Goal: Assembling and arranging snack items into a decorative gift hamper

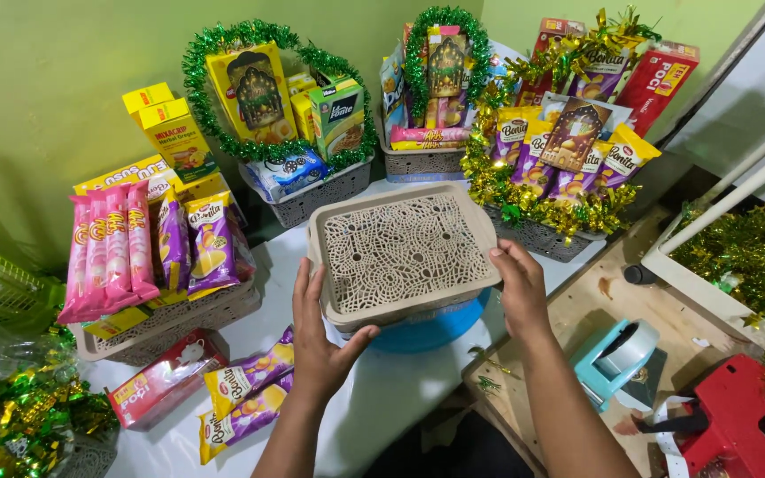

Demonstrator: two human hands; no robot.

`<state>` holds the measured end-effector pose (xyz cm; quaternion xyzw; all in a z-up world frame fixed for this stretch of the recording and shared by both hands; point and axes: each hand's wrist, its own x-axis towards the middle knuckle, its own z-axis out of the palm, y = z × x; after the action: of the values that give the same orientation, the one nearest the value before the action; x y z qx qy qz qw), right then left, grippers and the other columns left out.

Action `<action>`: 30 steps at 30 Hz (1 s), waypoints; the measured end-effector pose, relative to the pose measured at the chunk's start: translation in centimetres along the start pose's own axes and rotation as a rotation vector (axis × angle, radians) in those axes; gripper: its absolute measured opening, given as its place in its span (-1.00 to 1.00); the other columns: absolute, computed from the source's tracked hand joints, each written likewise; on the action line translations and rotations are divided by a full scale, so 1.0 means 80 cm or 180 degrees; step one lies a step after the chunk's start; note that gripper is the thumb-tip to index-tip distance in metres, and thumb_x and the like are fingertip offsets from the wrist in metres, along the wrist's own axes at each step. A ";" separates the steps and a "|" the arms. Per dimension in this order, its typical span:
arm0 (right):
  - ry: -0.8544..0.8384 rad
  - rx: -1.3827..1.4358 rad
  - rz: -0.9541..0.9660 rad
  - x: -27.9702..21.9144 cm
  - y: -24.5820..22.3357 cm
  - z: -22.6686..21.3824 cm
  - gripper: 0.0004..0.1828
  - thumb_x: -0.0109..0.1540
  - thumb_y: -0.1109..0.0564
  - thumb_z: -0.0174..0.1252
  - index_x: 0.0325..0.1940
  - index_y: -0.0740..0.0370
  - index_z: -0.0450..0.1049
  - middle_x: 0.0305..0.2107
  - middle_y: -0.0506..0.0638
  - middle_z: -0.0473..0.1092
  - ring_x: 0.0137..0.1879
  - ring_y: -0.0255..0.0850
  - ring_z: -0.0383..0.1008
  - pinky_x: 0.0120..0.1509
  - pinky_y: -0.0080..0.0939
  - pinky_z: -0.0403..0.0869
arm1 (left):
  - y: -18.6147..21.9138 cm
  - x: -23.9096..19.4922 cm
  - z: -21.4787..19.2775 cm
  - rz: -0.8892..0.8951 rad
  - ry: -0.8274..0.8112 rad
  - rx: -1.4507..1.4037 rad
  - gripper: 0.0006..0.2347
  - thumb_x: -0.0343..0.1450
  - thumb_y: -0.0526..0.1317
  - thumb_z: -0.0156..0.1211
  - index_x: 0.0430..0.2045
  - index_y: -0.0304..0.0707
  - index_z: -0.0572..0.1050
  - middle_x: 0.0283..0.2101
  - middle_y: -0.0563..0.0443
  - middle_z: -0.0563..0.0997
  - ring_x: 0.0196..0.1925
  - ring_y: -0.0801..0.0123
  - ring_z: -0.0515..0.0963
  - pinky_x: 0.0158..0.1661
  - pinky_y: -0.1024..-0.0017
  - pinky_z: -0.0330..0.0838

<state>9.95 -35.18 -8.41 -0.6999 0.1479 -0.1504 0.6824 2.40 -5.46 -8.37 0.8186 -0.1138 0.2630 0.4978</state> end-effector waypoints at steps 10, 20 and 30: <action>-0.0371 -0.0149 0.0063 0.018 0.070 -0.008 -0.28 0.24 -0.12 -0.01 0.44 0.24 0.21 0.41 0.17 0.16 0.54 -0.02 0.13 0.57 -0.02 0.14 | -0.018 0.010 0.002 -0.0162 -0.0147 -0.0270 -0.26 0.41 0.01 0.19 0.47 -0.24 0.00 0.56 -0.27 0.03 0.60 -0.02 0.01 0.43 0.03 -0.03; -0.1013 -0.0738 -0.1555 -0.033 -0.031 0.017 -0.25 0.30 -0.27 -0.24 0.36 0.26 0.37 0.54 0.05 0.01 0.63 -0.10 0.00 0.56 0.14 0.05 | -0.035 0.007 0.012 -0.0568 -0.0073 -0.1263 -0.17 0.38 0.14 0.14 0.47 -0.28 -0.12 0.49 -0.31 0.14 0.47 0.06 0.27 0.32 0.17 0.23; -0.0741 0.0907 -0.1406 -0.015 0.041 0.018 -0.04 0.29 -0.39 -0.15 0.55 0.37 0.01 0.51 0.20 0.02 0.61 -0.07 0.01 0.64 -0.02 0.06 | -0.044 0.010 0.013 -0.0397 0.0014 -0.1089 -0.13 0.43 0.20 0.01 0.48 -0.38 -0.26 0.59 -0.29 -0.14 0.64 0.02 -0.17 0.48 0.10 -0.20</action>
<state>9.46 -33.47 -11.71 -0.6248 -0.1100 -0.2333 0.7370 5.00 -4.64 -11.01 0.7269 -0.1048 0.2103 0.6454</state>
